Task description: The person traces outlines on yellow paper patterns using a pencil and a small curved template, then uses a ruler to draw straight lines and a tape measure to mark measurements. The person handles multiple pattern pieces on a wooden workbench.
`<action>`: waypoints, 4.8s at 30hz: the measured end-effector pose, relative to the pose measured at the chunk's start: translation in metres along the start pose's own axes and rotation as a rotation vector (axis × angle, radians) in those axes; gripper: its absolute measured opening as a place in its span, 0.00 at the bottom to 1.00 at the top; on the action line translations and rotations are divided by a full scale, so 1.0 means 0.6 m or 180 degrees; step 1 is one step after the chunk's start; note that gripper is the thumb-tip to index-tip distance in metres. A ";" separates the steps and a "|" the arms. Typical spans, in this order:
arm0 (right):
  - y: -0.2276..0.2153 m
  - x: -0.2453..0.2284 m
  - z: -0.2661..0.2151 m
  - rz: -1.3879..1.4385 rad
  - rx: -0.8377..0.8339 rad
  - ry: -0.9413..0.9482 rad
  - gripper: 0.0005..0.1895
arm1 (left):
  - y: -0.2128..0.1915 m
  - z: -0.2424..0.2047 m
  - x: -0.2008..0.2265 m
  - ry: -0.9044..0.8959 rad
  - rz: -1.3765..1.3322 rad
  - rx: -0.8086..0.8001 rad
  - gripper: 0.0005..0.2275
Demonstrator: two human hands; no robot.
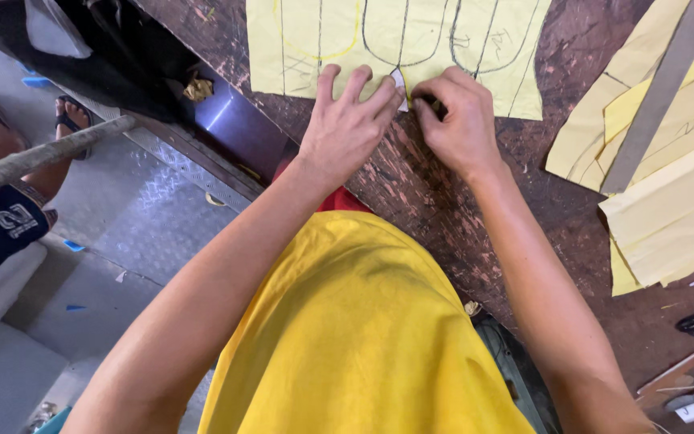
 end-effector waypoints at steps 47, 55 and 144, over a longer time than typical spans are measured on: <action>0.032 -0.059 -0.058 -0.0656 0.1286 0.0617 0.12 | 0.008 0.133 -0.026 0.0284 -0.0184 -0.1367 0.25; 0.034 -0.077 -0.052 -0.0962 0.1403 0.0810 0.13 | 0.003 0.275 0.040 0.2304 -0.0088 -0.1387 0.36; 0.098 -0.144 -0.068 -0.0525 0.2559 0.2894 0.07 | 0.210 0.172 0.193 0.3682 -0.0102 -0.2283 0.68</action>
Point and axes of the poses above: each hand's wrist, its own z-axis towards the middle knuckle, its own y-axis out of the palm, x = y × z, the point moved 9 cm from there along z, towards the middle knuckle, and after that the axes turned 12 degrees about -y, right-handed, at the moved point
